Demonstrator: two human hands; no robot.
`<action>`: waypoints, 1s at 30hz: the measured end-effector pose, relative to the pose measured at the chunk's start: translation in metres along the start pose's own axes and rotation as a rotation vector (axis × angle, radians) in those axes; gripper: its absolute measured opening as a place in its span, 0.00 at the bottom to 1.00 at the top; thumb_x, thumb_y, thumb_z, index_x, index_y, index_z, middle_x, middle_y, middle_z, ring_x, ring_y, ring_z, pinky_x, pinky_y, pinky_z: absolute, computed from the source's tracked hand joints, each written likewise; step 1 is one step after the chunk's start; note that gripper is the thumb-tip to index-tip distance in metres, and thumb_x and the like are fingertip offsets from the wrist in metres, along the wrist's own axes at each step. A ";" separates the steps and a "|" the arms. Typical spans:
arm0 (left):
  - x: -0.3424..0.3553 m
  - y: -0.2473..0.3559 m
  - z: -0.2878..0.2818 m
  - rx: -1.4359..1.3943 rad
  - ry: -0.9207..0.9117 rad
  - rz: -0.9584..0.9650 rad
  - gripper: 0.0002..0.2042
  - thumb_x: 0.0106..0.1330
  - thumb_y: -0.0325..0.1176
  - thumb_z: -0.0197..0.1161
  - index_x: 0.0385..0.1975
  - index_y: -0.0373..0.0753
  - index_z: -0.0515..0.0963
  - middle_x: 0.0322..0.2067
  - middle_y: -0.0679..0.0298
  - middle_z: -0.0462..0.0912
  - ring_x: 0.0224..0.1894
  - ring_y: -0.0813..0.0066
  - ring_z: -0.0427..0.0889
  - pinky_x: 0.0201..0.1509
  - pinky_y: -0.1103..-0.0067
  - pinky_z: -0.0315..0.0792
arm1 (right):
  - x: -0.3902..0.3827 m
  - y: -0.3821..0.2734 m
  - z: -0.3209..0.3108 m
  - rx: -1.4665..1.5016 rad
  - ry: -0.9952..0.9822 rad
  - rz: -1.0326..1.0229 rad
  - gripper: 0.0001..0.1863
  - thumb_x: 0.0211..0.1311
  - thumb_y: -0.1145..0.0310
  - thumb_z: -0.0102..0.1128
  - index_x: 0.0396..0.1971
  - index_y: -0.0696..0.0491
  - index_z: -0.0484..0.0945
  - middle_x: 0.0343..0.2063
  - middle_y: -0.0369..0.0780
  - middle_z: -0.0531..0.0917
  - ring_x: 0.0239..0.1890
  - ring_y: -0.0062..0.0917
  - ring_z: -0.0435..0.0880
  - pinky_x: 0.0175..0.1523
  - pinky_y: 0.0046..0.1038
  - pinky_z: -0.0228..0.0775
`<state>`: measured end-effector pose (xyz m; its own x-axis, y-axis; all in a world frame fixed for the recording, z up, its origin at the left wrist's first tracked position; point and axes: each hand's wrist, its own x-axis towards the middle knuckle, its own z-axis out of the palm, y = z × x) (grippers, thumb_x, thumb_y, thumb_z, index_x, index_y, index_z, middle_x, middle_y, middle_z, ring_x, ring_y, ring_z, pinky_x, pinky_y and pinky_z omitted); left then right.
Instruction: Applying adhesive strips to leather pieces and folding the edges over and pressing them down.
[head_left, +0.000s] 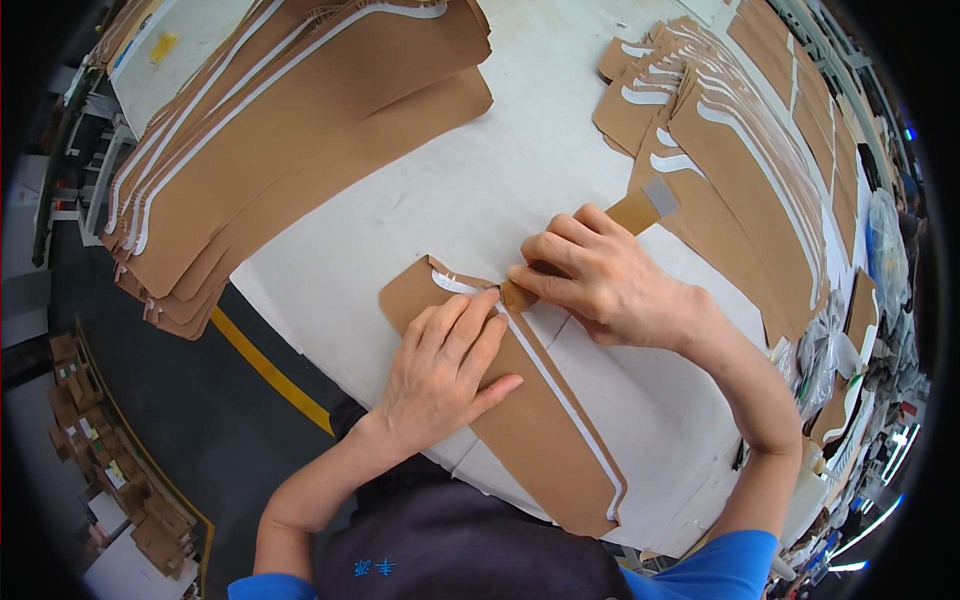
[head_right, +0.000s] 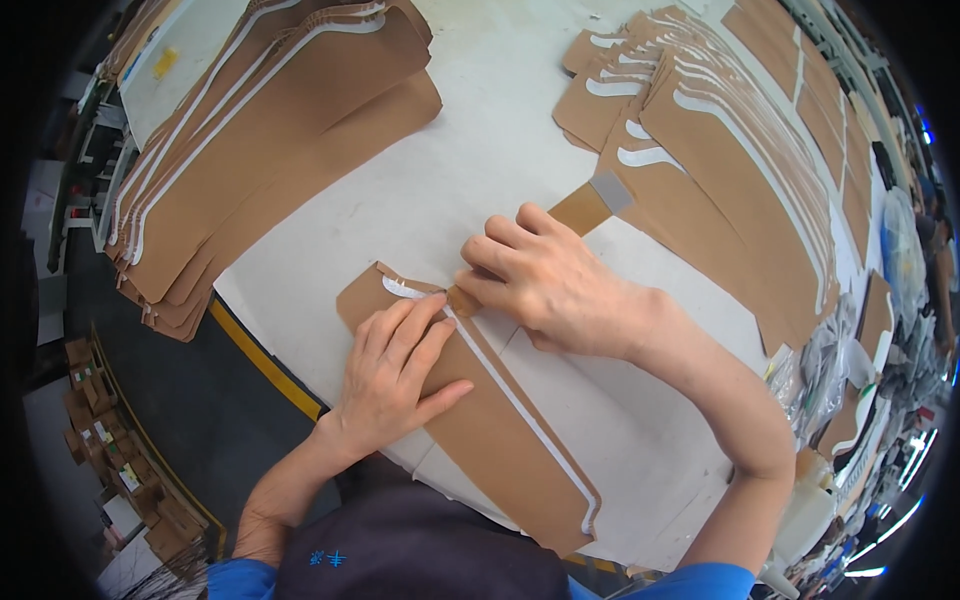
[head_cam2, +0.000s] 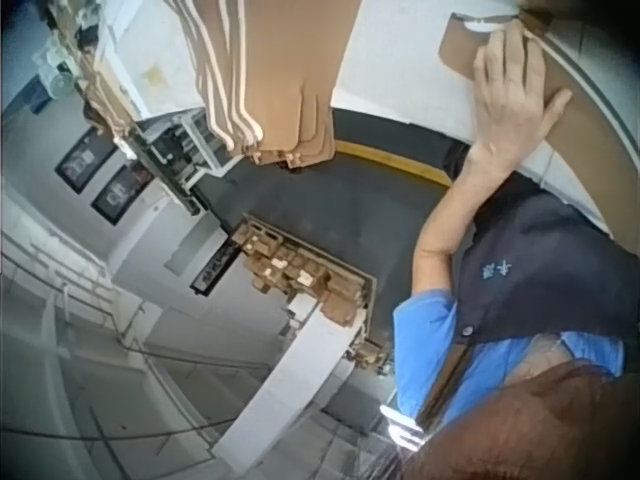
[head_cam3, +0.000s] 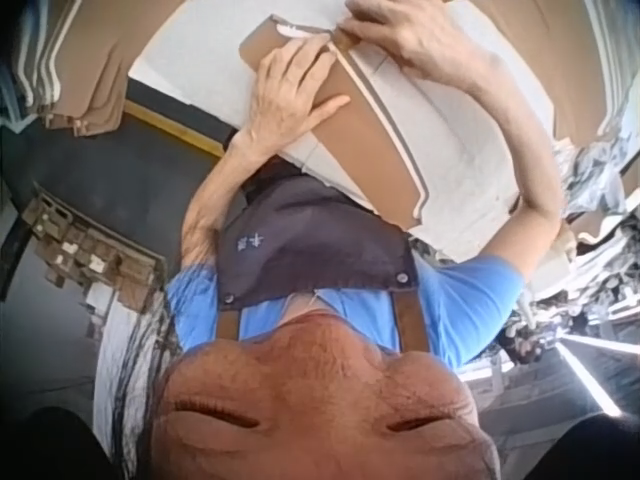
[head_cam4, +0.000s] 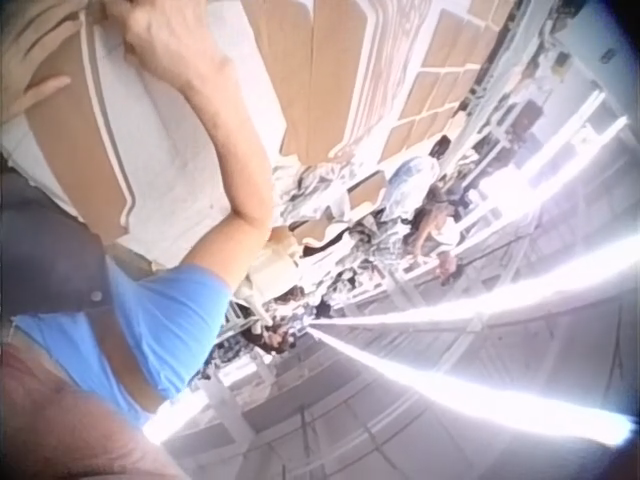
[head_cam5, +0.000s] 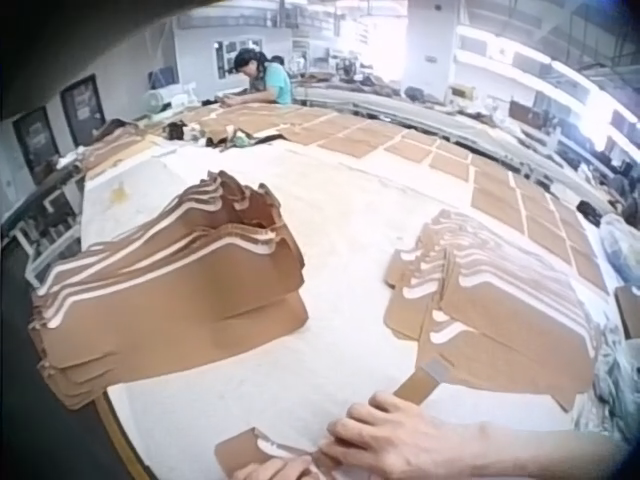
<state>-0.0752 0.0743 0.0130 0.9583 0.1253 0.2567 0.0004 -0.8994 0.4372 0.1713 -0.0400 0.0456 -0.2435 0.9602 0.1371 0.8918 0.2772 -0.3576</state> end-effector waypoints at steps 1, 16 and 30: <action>0.000 0.000 0.000 -0.003 -0.005 -0.001 0.33 0.60 0.45 0.77 0.60 0.31 0.77 0.66 0.52 0.76 0.66 0.53 0.74 0.65 0.61 0.70 | 0.002 0.003 -0.001 -0.001 -0.005 -0.025 0.26 0.37 0.78 0.72 0.45 0.55 0.84 0.42 0.36 0.76 0.46 0.30 0.74 0.48 0.32 0.65; 0.001 -0.001 0.003 0.005 0.037 -0.010 0.32 0.60 0.46 0.76 0.58 0.28 0.81 0.60 0.53 0.79 0.62 0.55 0.77 0.62 0.62 0.74 | 0.032 0.029 -0.011 -0.041 -0.127 -0.206 0.23 0.37 0.73 0.78 0.39 0.53 0.84 0.39 0.34 0.74 0.47 0.27 0.74 0.51 0.31 0.66; 0.001 0.000 0.000 -0.013 0.057 -0.025 0.29 0.60 0.42 0.77 0.58 0.29 0.82 0.60 0.54 0.79 0.61 0.54 0.77 0.61 0.63 0.76 | 0.066 0.032 -0.014 -0.008 -0.205 -0.274 0.08 0.49 0.76 0.72 0.31 0.51 0.88 0.36 0.34 0.76 0.47 0.26 0.76 0.53 0.30 0.67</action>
<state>-0.0745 0.0745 0.0129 0.9401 0.1722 0.2942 0.0207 -0.8903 0.4548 0.1891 0.0319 0.0561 -0.5450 0.8375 0.0384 0.7855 0.5261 -0.3258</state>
